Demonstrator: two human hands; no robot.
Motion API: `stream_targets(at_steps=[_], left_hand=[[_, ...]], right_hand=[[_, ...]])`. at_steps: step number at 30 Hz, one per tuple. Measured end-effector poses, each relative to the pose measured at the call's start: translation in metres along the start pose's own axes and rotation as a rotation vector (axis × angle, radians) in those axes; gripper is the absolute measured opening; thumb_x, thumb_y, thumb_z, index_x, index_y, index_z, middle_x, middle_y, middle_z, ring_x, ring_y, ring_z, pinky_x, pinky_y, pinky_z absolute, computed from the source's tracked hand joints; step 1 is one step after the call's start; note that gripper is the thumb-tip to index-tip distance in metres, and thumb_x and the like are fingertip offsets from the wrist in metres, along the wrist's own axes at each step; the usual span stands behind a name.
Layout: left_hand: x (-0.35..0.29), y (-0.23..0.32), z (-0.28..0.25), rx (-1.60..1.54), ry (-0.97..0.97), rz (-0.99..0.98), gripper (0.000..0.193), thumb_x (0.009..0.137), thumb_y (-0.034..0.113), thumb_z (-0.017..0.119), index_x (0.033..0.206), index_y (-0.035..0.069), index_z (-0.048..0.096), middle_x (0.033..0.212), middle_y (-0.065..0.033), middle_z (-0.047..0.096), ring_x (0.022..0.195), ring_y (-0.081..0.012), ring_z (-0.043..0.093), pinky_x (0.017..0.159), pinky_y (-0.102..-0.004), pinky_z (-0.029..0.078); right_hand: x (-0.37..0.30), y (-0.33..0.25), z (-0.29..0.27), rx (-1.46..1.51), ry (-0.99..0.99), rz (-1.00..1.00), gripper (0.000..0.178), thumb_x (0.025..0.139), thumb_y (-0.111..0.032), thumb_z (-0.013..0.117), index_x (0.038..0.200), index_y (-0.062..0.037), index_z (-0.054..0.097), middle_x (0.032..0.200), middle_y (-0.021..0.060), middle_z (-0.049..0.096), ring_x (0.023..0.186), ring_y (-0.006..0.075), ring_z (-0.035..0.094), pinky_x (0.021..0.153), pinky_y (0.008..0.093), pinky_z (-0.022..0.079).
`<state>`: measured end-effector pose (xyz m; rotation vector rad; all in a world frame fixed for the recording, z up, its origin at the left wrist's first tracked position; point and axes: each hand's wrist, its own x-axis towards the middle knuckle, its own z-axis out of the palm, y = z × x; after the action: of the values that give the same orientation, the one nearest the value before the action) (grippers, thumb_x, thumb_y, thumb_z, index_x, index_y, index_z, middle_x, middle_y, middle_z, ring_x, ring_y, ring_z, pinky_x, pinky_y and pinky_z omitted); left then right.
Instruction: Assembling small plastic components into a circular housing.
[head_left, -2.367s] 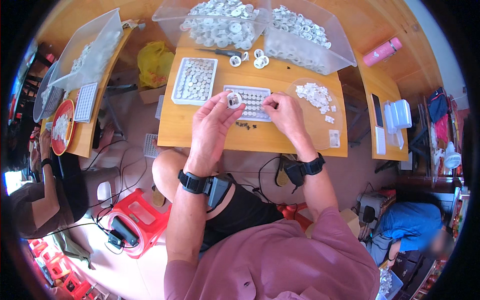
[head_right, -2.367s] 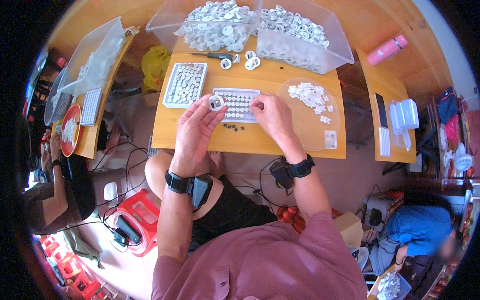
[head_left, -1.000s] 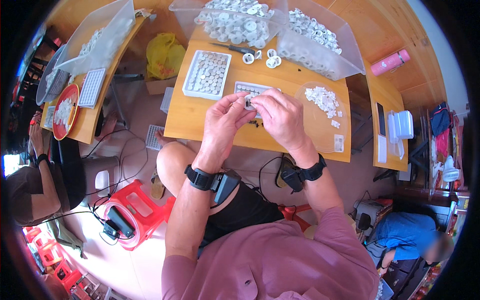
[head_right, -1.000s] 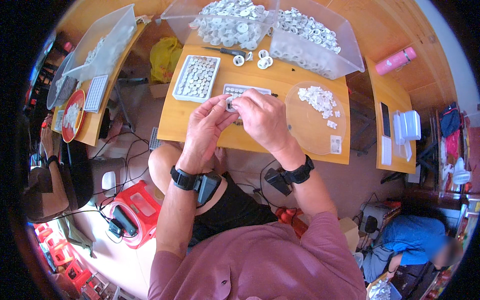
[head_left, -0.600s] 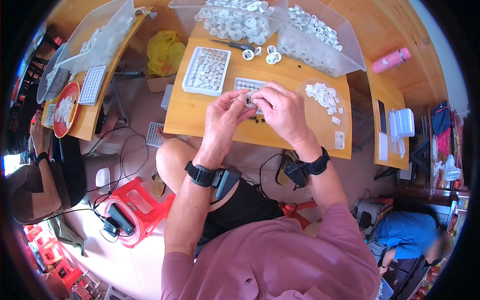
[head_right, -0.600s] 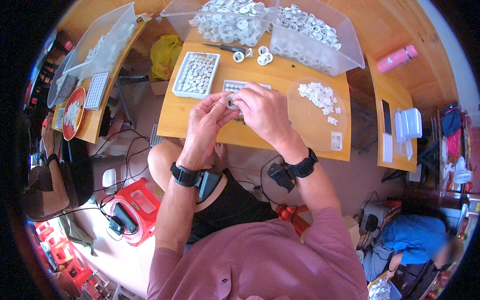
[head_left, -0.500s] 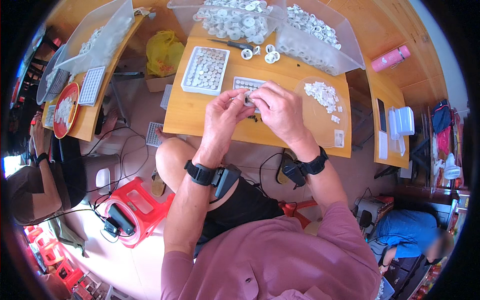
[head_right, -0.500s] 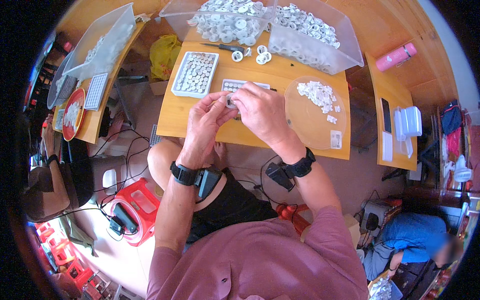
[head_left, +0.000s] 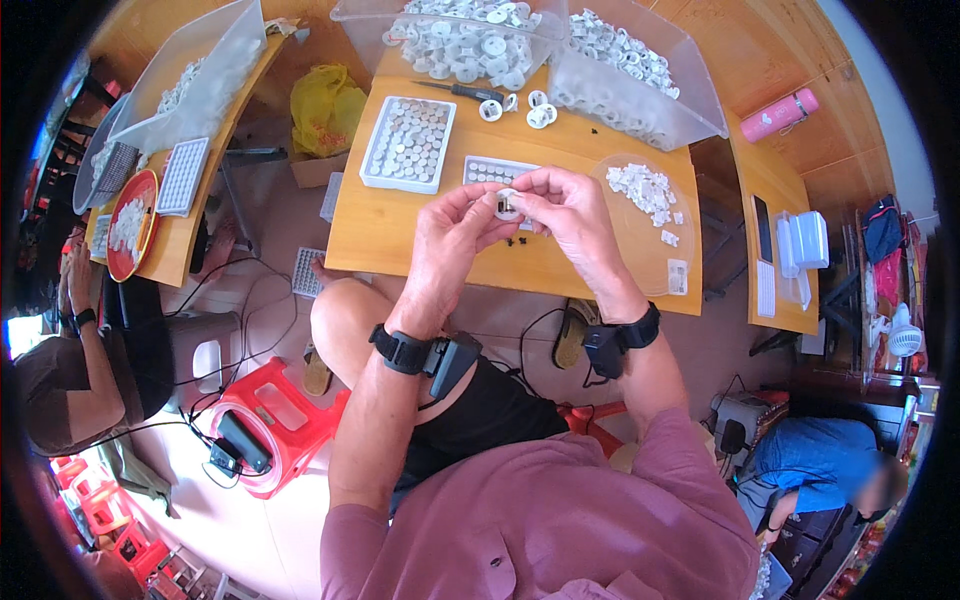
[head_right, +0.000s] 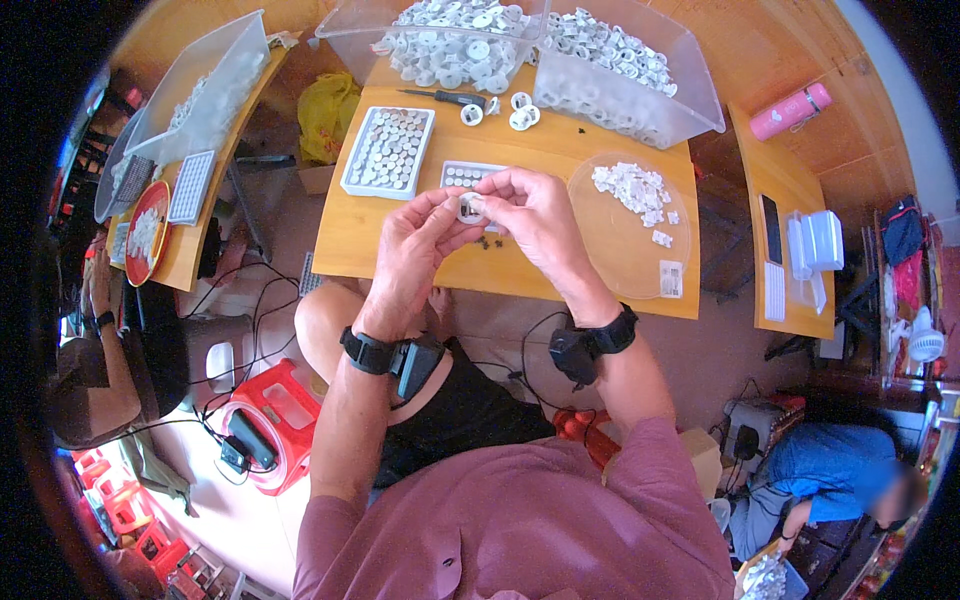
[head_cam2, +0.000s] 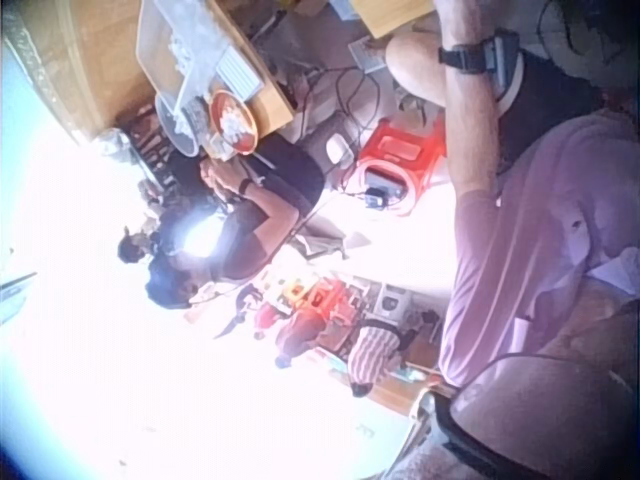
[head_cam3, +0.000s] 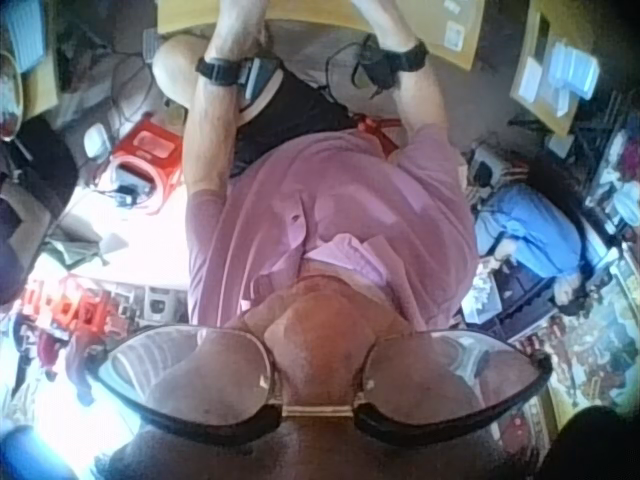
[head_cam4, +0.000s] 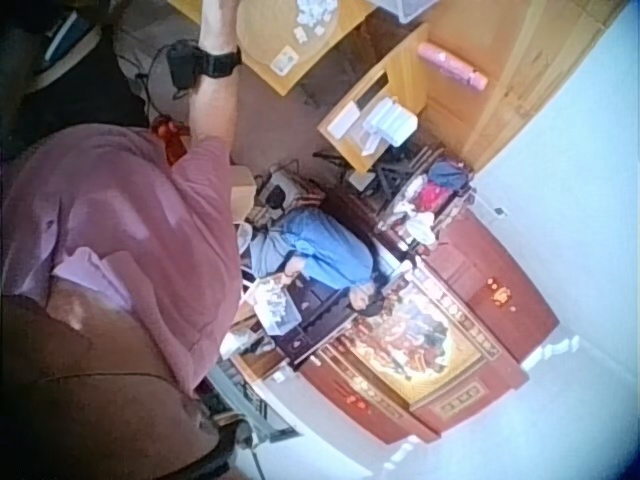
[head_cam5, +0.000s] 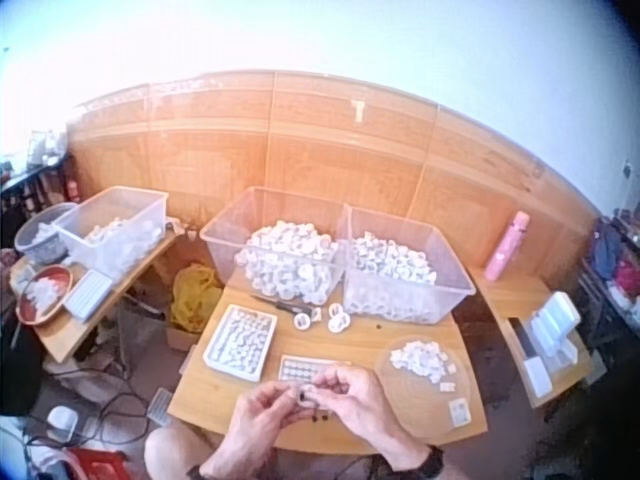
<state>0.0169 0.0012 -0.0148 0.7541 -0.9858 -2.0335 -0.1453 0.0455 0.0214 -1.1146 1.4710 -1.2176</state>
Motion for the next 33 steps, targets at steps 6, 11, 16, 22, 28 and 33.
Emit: stream_targets(at_steps=[6,11,16,22,28,33], left_hand=[[-0.001,0.006,0.011,-0.071,0.058,-0.007,0.027,0.097,0.012,0.060,0.117,-0.006,0.059,0.106,-0.0137,0.068,0.095,-0.0186,0.068,0.086,-0.0287,0.056],[-0.004,0.007,0.005,0.123,0.116,0.051,0.023,0.093,0.009,0.064,0.113,-0.003,0.059,0.103,-0.0148,0.069,0.093,-0.0200,0.069,0.083,-0.0278,0.056],[-0.001,0.008,0.003,0.102,0.147,0.050,0.023,0.094,0.008,0.063,0.113,-0.003,0.061,0.101,-0.0153,0.070,0.090,-0.0198,0.069,0.083,-0.0279,0.056],[0.010,0.008,0.001,0.081,0.214,0.119,0.025,0.094,0.008,0.062,0.116,-0.006,0.060,0.101,-0.0160,0.069,0.087,-0.0203,0.070,0.082,-0.0285,0.057],[0.015,-0.003,0.002,0.022,0.182,0.179,0.025,0.096,0.010,0.060,0.117,-0.004,0.057,0.102,-0.0160,0.069,0.086,-0.0198,0.069,0.082,-0.0288,0.057],[0.010,0.004,-0.010,0.075,0.233,0.176,0.025,0.096,0.009,0.060,0.117,-0.004,0.058,0.101,-0.0154,0.069,0.085,-0.0186,0.069,0.081,-0.0278,0.056]], right_hand=[[-0.009,0.005,-0.010,0.007,0.049,-0.085,0.012,0.088,-0.004,0.065,0.098,0.0020,0.068,0.084,0.0025,0.067,0.070,0.0052,0.056,0.061,0.0219,0.045],[-0.036,0.011,0.002,-0.128,0.124,-0.126,0.009,0.088,-0.005,0.066,0.095,-0.0006,0.069,0.082,0.0011,0.066,0.067,0.0051,0.056,0.059,0.0218,0.044],[-0.087,-0.056,0.021,-0.524,0.154,-0.812,0.011,0.080,-0.005,0.071,0.090,-0.0093,0.071,0.083,0.0051,0.068,0.061,0.0156,0.061,0.053,0.0266,0.046],[-0.123,-0.127,0.033,-0.278,-0.227,-1.310,0.022,0.078,-0.019,0.073,0.093,-0.0032,0.071,0.080,0.0129,0.068,0.056,0.0186,0.057,0.054,0.0300,0.046],[-0.156,-0.146,0.072,-0.142,0.169,-1.006,0.021,0.077,-0.021,0.070,0.091,-0.0068,0.075,0.078,0.0096,0.068,0.050,0.0090,0.044,0.044,0.0222,0.027],[-0.116,-0.150,0.038,-0.129,-0.384,-1.135,0.026,0.079,-0.022,0.068,0.100,-0.0074,0.076,0.083,0.0104,0.070,0.053,0.0096,0.047,0.046,0.0216,0.030]])
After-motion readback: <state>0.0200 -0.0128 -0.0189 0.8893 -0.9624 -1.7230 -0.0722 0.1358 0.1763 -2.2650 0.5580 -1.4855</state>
